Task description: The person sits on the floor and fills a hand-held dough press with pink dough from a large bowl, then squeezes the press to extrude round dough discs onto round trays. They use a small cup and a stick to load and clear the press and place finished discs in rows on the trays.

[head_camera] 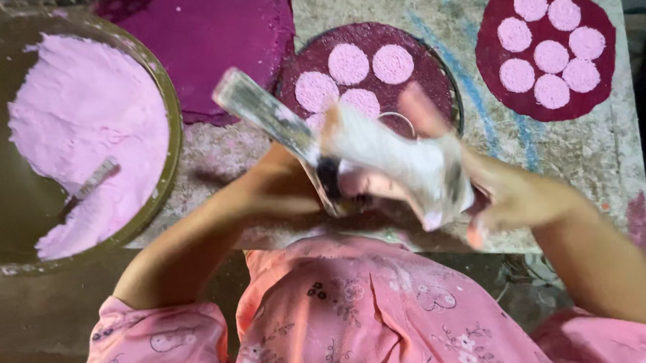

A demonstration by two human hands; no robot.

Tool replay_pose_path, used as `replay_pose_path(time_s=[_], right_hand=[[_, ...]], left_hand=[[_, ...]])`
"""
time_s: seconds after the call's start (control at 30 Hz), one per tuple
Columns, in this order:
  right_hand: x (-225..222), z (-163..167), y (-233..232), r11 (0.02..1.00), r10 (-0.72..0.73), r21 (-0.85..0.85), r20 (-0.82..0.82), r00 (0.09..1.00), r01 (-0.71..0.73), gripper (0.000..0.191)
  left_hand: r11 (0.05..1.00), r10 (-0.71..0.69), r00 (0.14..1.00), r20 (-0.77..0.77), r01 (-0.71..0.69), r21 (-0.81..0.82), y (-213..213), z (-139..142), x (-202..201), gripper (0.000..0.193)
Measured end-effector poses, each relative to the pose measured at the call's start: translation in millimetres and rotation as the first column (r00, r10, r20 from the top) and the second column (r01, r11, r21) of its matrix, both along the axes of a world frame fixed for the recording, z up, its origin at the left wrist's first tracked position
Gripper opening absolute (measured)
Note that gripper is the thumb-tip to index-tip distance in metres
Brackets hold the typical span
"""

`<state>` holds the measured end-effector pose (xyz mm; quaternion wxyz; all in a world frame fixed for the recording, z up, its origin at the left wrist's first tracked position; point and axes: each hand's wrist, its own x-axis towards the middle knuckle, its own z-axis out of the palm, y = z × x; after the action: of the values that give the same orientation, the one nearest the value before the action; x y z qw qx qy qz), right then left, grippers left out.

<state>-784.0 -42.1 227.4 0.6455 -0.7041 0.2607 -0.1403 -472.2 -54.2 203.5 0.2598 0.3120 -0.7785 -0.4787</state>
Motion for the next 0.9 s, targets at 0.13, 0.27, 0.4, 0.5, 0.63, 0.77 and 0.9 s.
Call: replay_pose_path(time_s=[0.13, 0.27, 0.4, 0.5, 0.63, 0.77, 0.9], right_hand=[[-27.2, -38.6, 7.2, 0.981, 0.039, 0.189, 0.076, 0.996, -0.053, 0.115], [-34.6, -63.5, 24.0, 0.965, -0.218, 0.203, 0.253, 0.943, 0.168, 0.118], [-52.9, -57.0, 27.1, 0.91, -0.4, 0.224, 0.264, 0.878, 0.348, 0.123], [-67.0, -55.1, 30.7, 0.857, -0.512, 0.258, 0.328, 0.794, 0.446, 0.126], [-70.9, -68.1, 34.1, 0.806, -0.585, 0.343, 0.332, 0.74, 0.483, 0.129], [-55.5, -80.8, 33.8, 0.815, -0.564, 0.364, 0.316, 0.763, 0.451, 0.12], [-35.8, -83.5, 21.3, 0.8, -0.583, 0.347, 0.256, 0.771, 0.49, 0.116]], left_hand=[[0.928, 0.232, 0.969, 0.084, -0.195, -0.317, -0.4, -16.3, -18.9, 0.046], [0.536, 0.747, 0.662, -0.052, -0.648, -0.541, 6.5, -84.1, -23.6, 0.076], [0.495, 0.829, 0.523, 0.2, -0.852, 0.172, 22.5, -158.3, -22.4, 0.094], [0.508, 0.807, 0.588, -0.052, -0.648, 0.567, 20.8, -183.7, -29.1, 0.095], [0.598, 0.722, 0.639, 0.266, -0.769, 0.226, -30.9, -166.8, 15.2, 0.077], [0.672, 0.617, 0.718, 0.321, -0.694, 0.26, -113.1, -140.4, 48.4, 0.056], [0.772, 0.508, 0.808, 0.299, -0.581, 0.257, -166.9, -130.7, 38.5, 0.052]])
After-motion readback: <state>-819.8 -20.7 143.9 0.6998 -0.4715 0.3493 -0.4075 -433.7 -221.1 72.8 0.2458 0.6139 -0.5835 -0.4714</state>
